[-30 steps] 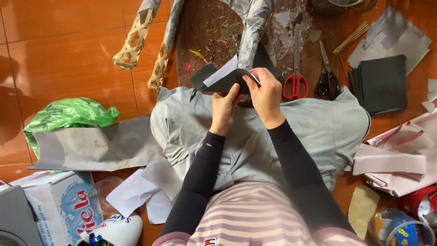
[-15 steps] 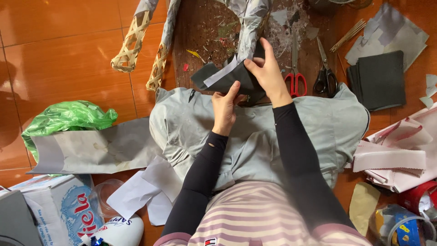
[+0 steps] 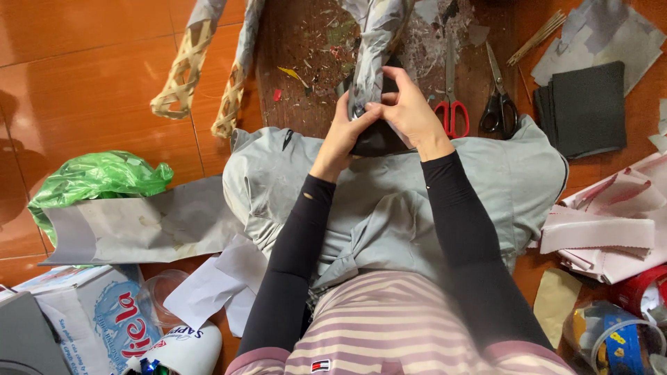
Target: Decorating paper animal figures by gluing colored paper strips onto a frame.
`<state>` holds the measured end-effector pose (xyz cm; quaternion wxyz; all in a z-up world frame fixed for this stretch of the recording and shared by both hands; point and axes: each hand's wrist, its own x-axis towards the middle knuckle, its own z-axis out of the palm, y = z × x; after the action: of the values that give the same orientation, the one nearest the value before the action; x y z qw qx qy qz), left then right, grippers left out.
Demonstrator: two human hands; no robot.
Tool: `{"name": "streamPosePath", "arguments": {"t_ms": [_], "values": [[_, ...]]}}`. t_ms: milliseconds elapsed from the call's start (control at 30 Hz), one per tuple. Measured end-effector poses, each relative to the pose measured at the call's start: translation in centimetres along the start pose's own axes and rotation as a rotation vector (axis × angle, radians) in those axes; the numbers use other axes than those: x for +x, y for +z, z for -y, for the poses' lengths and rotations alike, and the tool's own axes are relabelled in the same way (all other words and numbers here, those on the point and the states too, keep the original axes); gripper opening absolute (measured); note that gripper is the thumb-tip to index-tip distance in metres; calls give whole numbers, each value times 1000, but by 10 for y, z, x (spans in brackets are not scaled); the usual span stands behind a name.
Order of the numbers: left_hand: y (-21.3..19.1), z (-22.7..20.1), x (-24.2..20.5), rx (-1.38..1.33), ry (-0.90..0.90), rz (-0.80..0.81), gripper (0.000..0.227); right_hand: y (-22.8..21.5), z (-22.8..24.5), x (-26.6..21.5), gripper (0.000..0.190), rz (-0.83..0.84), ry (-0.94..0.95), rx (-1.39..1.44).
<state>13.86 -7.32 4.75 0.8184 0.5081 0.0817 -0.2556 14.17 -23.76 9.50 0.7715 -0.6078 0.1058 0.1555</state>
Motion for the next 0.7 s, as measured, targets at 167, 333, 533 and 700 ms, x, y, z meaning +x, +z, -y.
{"name": "streamPosePath", "arguments": {"t_ms": [167, 333, 533, 700], "values": [[8, -14, -1, -41, -81, 224, 84, -6, 13, -4, 63, 11, 4, -262], [13, -13, 0, -10, -74, 149, 92, -36, 4, -18, 50, 89, -107, -247], [20, -17, -7, -45, -91, 112, 76, -73, -95, -73, 34, -415, 38, 171], [16, -12, -6, 31, -116, 80, 61, -3, -46, -102, 33, -132, 177, 466]]}}
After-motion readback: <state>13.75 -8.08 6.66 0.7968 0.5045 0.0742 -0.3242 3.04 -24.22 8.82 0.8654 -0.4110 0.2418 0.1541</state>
